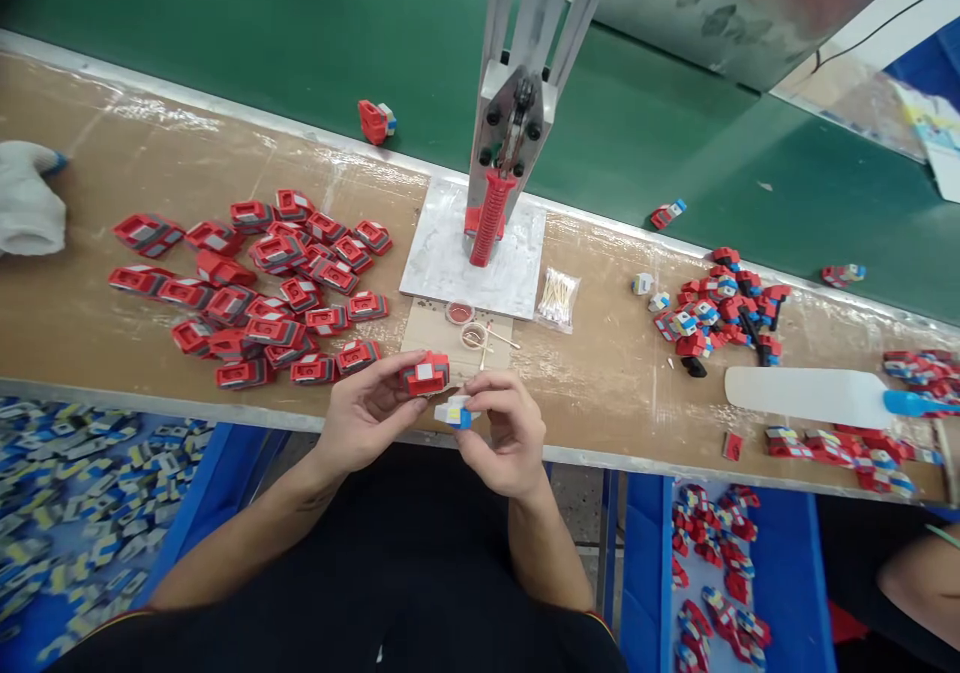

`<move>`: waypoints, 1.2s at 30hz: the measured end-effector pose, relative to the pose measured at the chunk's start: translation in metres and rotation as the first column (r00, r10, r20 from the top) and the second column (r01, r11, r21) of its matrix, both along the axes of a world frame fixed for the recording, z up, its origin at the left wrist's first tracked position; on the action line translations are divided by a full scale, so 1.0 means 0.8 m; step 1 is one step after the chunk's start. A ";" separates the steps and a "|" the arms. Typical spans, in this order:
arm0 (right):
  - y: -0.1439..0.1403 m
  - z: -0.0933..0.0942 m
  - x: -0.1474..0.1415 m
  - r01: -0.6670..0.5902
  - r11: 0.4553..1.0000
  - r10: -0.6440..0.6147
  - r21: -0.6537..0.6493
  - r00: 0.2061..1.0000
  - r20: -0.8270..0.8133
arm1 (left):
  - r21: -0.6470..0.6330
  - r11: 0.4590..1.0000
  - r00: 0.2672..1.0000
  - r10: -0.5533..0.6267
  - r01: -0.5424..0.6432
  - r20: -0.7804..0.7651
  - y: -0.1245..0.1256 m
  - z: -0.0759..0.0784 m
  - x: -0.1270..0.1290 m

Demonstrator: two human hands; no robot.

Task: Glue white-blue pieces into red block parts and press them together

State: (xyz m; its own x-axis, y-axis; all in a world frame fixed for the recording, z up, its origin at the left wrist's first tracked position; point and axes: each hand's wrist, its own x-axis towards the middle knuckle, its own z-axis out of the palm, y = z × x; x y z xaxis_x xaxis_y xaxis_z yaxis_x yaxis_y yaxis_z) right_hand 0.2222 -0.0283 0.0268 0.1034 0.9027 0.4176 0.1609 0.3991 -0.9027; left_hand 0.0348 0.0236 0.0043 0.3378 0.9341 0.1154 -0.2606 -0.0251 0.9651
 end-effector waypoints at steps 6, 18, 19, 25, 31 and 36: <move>-0.003 -0.011 -0.003 -0.104 0.993 0.087 -0.061 0.969 -0.231 | -0.014 1.000 1.000 -0.009 0.009 -0.016 -0.002 0.002 0.003; -0.008 -0.020 0.001 -0.069 0.994 0.046 -0.082 0.964 -0.262 | -0.045 0.999 1.000 -0.026 0.025 -0.018 -0.004 0.009 0.000; -0.008 -0.019 0.000 -0.067 0.994 0.040 -0.088 0.962 -0.271 | -0.050 0.998 1.000 -0.027 0.026 -0.017 -0.004 0.010 0.000; -0.009 -0.003 0.003 0.041 0.995 -0.045 -0.096 0.998 -0.039 | -0.104 0.992 0.997 -0.069 0.072 0.032 -0.004 0.017 -0.003; 0.004 0.034 0.008 -0.085 0.996 0.074 0.003 0.890 0.450 | 0.038 0.993 0.992 -0.114 0.116 -0.045 0.000 0.016 -0.007; 0.012 0.031 0.009 -0.108 0.994 0.082 0.031 0.888 0.453 | 0.217 0.974 0.980 -0.018 0.062 -0.199 0.003 0.017 -0.005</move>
State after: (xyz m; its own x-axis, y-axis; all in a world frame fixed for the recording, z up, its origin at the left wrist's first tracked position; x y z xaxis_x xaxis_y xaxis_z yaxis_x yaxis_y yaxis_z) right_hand 0.2296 -0.0190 0.0513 -0.1921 0.8736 0.4472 0.5037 0.4789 -0.7191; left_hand 0.0308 0.0263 0.0182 0.4107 0.8781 0.2454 -0.0732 -0.2365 0.9689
